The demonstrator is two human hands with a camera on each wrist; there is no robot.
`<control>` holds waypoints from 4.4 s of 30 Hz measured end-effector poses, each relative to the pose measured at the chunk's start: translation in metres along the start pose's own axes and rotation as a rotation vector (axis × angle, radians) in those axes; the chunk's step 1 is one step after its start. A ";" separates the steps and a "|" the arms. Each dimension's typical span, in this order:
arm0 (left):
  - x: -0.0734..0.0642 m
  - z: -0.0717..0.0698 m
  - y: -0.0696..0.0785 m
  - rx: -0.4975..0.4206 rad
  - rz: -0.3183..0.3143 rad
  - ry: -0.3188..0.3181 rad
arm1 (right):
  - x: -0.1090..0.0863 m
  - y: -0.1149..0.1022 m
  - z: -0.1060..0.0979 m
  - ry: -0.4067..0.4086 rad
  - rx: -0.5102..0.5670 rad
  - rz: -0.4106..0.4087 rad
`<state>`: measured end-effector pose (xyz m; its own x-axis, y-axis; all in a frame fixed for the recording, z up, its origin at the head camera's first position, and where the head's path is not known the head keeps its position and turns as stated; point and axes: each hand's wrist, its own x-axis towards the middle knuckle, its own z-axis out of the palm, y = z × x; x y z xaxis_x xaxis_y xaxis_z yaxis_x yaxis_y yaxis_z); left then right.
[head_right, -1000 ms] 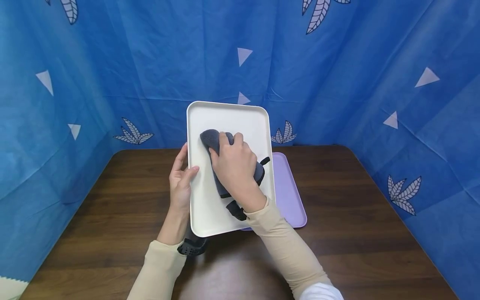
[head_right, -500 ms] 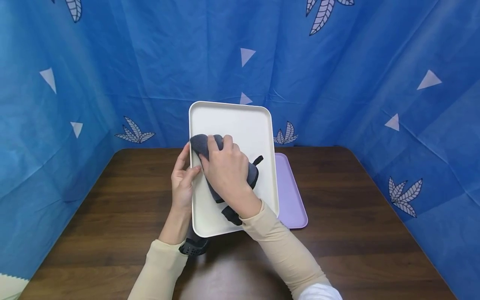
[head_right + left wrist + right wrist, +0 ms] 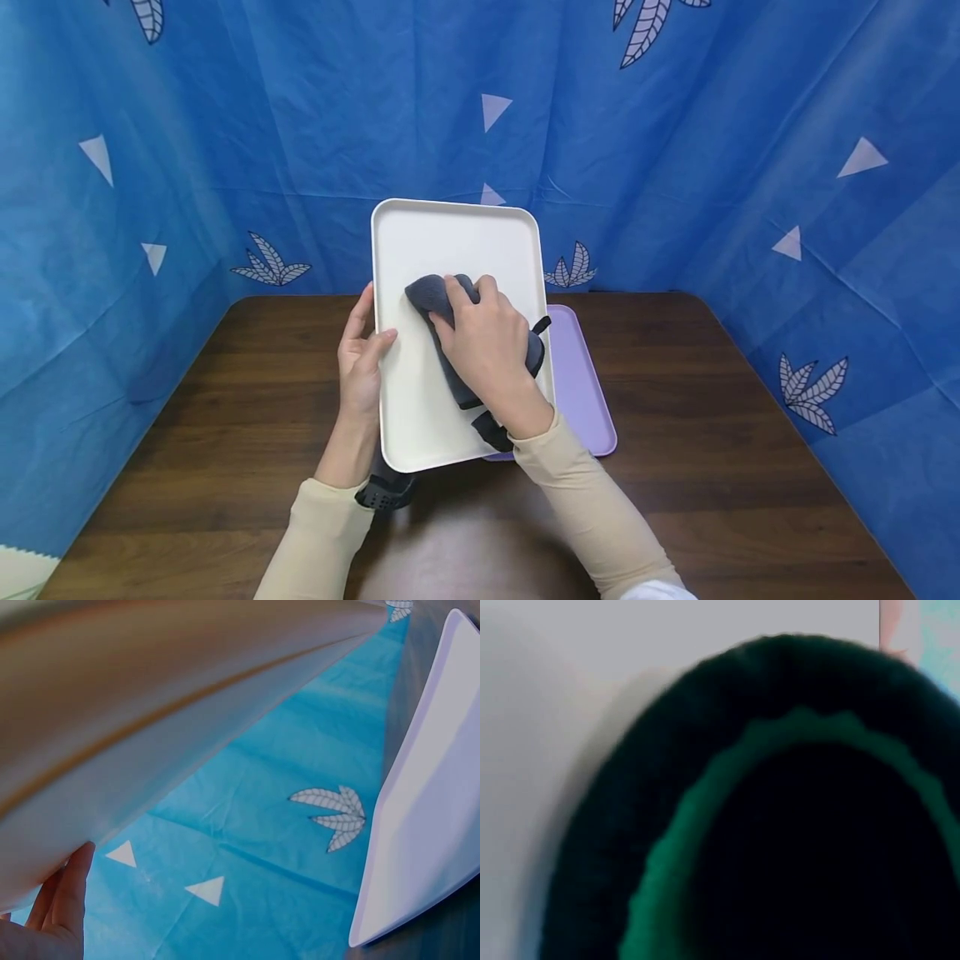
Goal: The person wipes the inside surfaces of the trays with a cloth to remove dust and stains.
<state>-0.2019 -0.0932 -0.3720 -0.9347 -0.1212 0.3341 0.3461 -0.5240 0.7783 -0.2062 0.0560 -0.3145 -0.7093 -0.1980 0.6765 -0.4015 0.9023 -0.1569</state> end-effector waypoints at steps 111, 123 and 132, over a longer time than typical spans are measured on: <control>0.000 -0.002 0.009 -0.056 0.031 -0.005 | -0.025 0.054 0.001 -0.036 0.029 0.278; 0.000 -0.001 0.008 -0.039 0.033 -0.005 | -0.028 0.044 0.007 -0.039 0.058 0.354; 0.001 -0.001 0.007 -0.042 0.022 0.014 | -0.028 0.022 0.009 0.015 0.064 0.224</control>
<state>-0.2006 -0.0974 -0.3668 -0.9280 -0.1446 0.3434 0.3633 -0.5558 0.7478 -0.2009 0.0780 -0.3432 -0.7766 0.0110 0.6298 -0.2711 0.8967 -0.3499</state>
